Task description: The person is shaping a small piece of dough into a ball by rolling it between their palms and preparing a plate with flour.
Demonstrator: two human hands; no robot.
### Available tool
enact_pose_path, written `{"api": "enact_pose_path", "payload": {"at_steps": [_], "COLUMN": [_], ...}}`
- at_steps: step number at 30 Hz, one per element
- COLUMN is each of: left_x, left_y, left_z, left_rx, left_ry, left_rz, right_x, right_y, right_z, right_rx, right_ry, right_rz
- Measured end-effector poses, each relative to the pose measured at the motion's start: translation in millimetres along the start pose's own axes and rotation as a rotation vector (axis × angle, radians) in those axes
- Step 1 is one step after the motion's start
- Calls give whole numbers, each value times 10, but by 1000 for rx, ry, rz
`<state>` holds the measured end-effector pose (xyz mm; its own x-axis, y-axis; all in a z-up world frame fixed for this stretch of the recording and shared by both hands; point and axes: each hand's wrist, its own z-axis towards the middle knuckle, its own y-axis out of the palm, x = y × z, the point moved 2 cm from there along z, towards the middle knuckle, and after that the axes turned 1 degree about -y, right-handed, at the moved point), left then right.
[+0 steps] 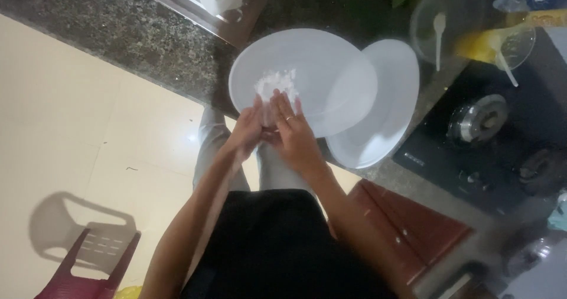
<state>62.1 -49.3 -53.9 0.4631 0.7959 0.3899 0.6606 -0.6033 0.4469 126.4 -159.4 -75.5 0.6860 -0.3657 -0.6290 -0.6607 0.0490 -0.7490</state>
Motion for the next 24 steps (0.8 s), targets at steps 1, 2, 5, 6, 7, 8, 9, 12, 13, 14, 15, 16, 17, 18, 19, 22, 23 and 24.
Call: {"api": "enact_pose_path", "payload": {"at_steps": [1, 2, 5, 6, 7, 8, 9, 12, 13, 14, 15, 16, 17, 18, 19, 22, 23, 24], "left_x": [-15, -31, -185, -183, -164, -145, -147, -85, -47, -9, -34, -64, -94, -135, -196, -384, -429, -339], "left_y": [-13, -28, -117, -117, -101, -83, -76, -64, -47, -30, -30, -32, -36, -39, -43, -69, -86, -23], "left_z": [15, 30, 157, 154, 174, 195, 169, 56, 5, -45, -38, -32, -27, 37, 95, 208, 245, 160], "left_rx": [30, 61, 82, 85, 57, 30, 29, -9, 19, 46, 45, 49, 55, 56, 66, 39, 5, 6], "left_ry": [-49, -98, -74, -75, -22, 31, 27, 142, 144, 146, 147, 130, 113, 115, 55, -40, -66, -64], "left_rz": [23, 45, -38, -39, -45, -51, -53, -133, -118, -104, -105, -136, -168, -169, -177, -126, -65, -65], "right_x": [-49, -100, -189, -234, -257, -278, -285, -266, -215, -163, -143, -118, -92, -1, 77, 300, 372, 381], "right_y": [-20, -39, -70, -72, -87, -102, -123, -124, -98, -72, -95, -122, -146, -111, -71, 41, 72, 86], "right_z": [7, 14, 1, -15, -23, -31, -35, -69, -110, -151, -154, -159, -161, -157, -163, -171, -144, -133], "right_rx": [12, 24, -13, -15, 5, 25, 23, 71, 69, 66, 66, 93, 119, 118, 101, 118, 155, 156], "right_ry": [9, 18, 30, 30, 38, 46, 50, 13, -5, -22, -22, 4, 30, 27, -2, -68, -112, -114], "right_rz": [20, 40, 50, 52, 60, 67, 68, 105, 75, 46, 44, 108, 173, 173, 96, -59, -136, -137]}}
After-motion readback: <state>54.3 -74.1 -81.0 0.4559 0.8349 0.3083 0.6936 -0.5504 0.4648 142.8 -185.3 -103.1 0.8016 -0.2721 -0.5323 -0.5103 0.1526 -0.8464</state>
